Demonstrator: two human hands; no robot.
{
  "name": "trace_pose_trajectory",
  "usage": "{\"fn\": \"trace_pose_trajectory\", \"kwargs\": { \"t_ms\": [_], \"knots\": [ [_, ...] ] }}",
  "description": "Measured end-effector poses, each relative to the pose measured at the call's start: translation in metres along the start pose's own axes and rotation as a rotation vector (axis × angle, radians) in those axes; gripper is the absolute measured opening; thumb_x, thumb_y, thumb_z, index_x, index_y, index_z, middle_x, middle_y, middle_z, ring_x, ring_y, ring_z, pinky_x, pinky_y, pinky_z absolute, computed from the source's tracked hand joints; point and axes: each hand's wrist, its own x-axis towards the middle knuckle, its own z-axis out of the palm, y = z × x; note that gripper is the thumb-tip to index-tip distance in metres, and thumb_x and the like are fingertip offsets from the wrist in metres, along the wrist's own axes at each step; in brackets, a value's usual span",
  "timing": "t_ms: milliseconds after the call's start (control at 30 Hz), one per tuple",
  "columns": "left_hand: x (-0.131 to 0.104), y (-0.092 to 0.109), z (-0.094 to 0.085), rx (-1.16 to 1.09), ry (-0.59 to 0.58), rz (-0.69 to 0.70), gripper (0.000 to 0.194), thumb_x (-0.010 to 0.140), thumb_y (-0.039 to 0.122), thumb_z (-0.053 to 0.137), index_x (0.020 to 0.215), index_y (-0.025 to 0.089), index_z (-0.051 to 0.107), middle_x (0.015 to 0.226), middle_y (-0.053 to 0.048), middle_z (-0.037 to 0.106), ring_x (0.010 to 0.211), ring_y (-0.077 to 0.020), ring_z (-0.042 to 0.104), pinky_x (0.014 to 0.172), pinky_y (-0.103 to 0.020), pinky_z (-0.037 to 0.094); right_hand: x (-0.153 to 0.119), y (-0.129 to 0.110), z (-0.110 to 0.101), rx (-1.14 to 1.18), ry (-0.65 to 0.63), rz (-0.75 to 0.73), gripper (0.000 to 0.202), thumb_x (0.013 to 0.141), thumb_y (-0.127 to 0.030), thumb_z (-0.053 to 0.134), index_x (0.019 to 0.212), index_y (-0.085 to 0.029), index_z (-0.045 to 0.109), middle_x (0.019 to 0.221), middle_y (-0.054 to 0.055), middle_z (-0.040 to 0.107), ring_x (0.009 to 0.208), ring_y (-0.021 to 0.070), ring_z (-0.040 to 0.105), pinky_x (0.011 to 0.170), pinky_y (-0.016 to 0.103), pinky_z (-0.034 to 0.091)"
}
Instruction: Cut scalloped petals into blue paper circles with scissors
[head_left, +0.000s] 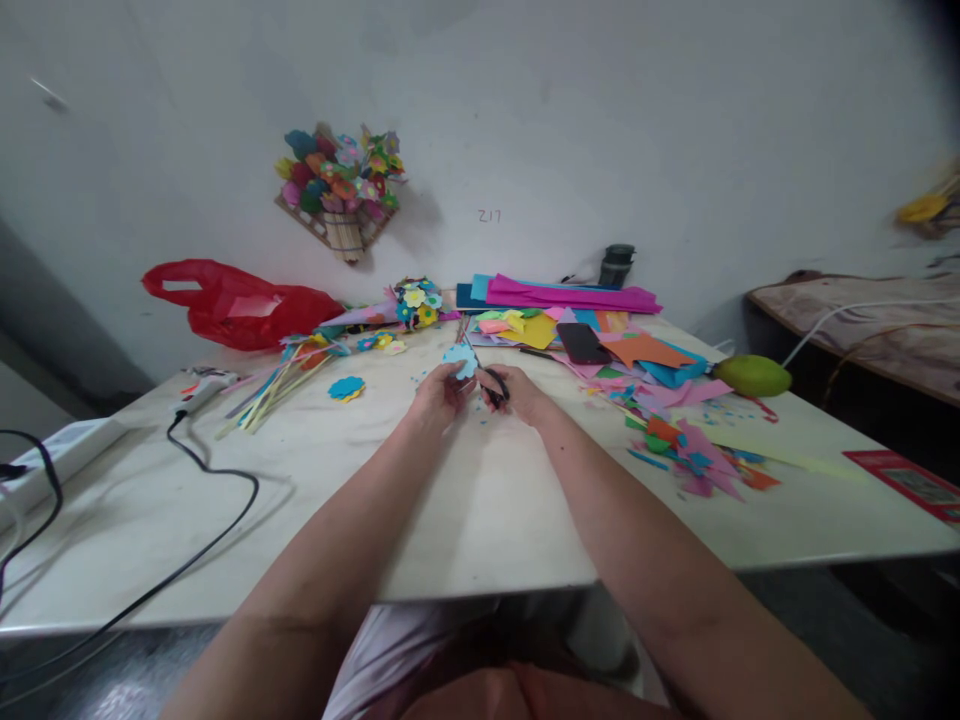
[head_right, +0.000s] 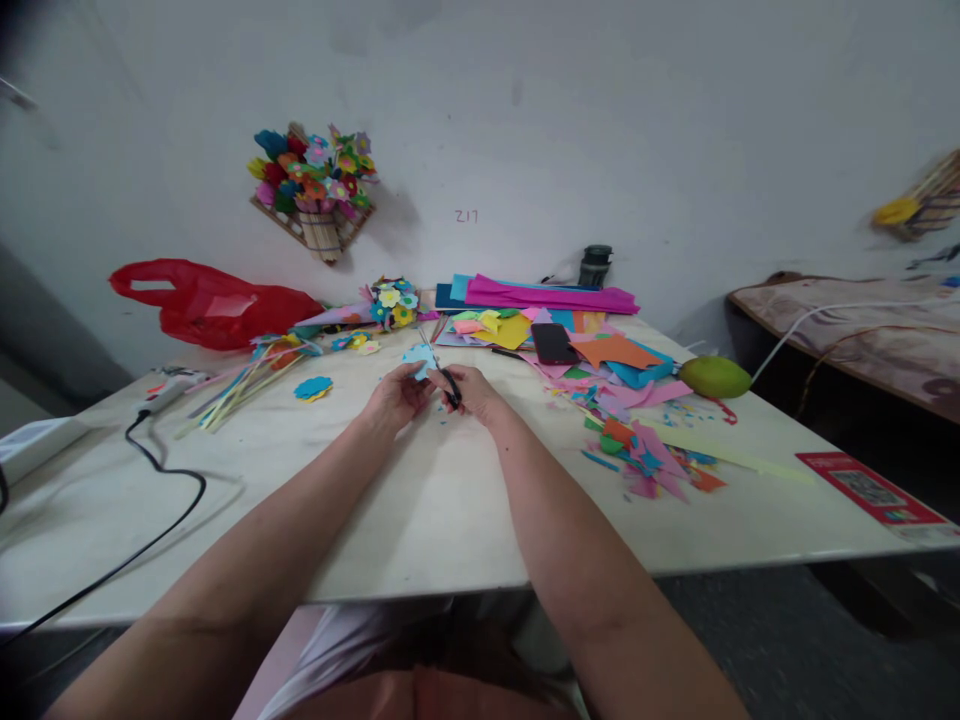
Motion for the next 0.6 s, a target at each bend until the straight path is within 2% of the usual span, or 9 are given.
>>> {"fn": "trace_pose_trajectory", "kwargs": {
  "t_ms": [367,600],
  "knots": [
    [-0.002,-0.003,0.003,-0.004,0.011,0.041,0.015,0.074,0.003,0.068,0.074,0.016,0.061,0.069,-0.002,0.067,0.055,-0.0108,0.062,0.058,-0.021,0.054,-0.001,-0.004,0.007,0.029,0.081,0.041,0.027,0.089,-0.039,0.067,0.075,-0.017,0.058,0.051,-0.005,0.057,0.037,0.0081,0.050,0.033,0.018,0.028],
    [0.010,-0.010,-0.002,0.030,0.011,0.123,0.016,0.070,0.007,0.070,0.076,0.018,0.060,0.068,0.001,0.066,0.056,-0.0104,0.061,0.057,-0.021,0.053,0.000,-0.005,0.011,0.022,0.133,0.046,0.031,0.088,-0.038,0.073,0.071,-0.017,0.057,0.050,-0.004,0.056,0.037,0.0074,0.051,0.032,0.017,0.028]
  ]
}}
